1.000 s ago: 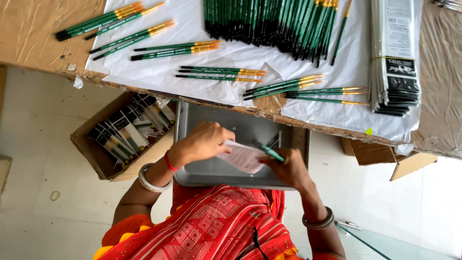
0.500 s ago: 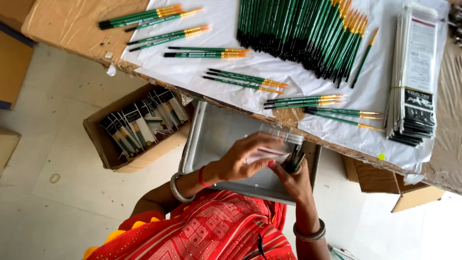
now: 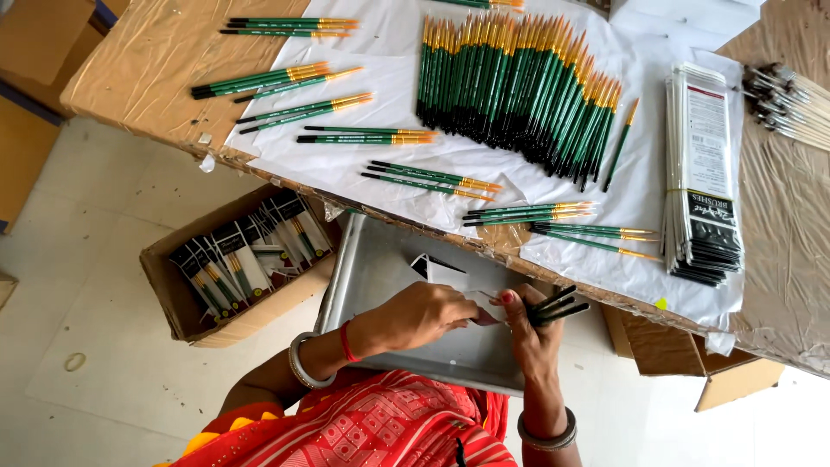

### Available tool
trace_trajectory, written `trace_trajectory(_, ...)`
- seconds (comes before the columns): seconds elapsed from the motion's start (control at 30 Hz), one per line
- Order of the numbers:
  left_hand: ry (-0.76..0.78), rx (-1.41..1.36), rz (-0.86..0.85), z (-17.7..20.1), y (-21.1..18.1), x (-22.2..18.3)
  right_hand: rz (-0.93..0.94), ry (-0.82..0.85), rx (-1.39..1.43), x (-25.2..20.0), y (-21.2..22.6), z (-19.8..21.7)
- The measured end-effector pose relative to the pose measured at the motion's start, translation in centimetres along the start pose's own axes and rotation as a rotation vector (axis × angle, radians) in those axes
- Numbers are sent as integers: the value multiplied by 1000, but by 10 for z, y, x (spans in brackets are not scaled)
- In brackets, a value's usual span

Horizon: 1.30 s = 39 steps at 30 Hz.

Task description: The person places several brushes into individual plastic packages, sealing each one by hand, and then organizes the packaged brushes by placing them into a cardboard box.

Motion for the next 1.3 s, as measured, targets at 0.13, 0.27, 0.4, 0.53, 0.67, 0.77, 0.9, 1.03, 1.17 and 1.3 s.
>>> trace_trajectory(0.13, 16, 136, 41, 9, -5, 8, 18, -95, 94, 8, 48, 20)
trace_trajectory(0.27, -23, 84, -89, 26, -31, 24, 459, -178, 1128, 9, 74, 31)
trace_trajectory(0.4, -7, 3, -147, 16, -26, 31, 337, -49, 728, 29, 84, 8)
trace_trajectory(0.53, 59, 66, 77, 8, -4, 33, 186, 23, 563, 50, 119, 27)
trace_trajectory(0.67, -92, -34, -2, 32, -29, 41, 333, -101, 590, 66, 146, 60)
trace_trajectory(0.77, -197, -55, -95, 45, -44, 44, 269, 61, 345, 66, 142, 53)
trace_trajectory(0.9, -277, -15, -133, 61, -48, 45, 630, -32, -301, 34, 175, 46)
trace_trajectory(1.03, -283, -30, -194, 68, -58, 39, 625, -503, 513, 3, 91, 54)
trace_trajectory(1.17, -205, -93, -250, 75, -90, 34, 216, 113, 112, 0, -6, -15)
trace_trajectory(1.3, -468, -50, -415, 103, -106, 20, 152, 650, -20, -4, -38, -58)
Point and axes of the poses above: each hand's wrist, its own x-axis towards the middle knuckle, its own z-axis out of the back of the hand, y = z × x, the point moved 6 cm from there along x, towards the middle knuckle, and after that the axes turned 14 degrees about -x, right-handed, at the moved point
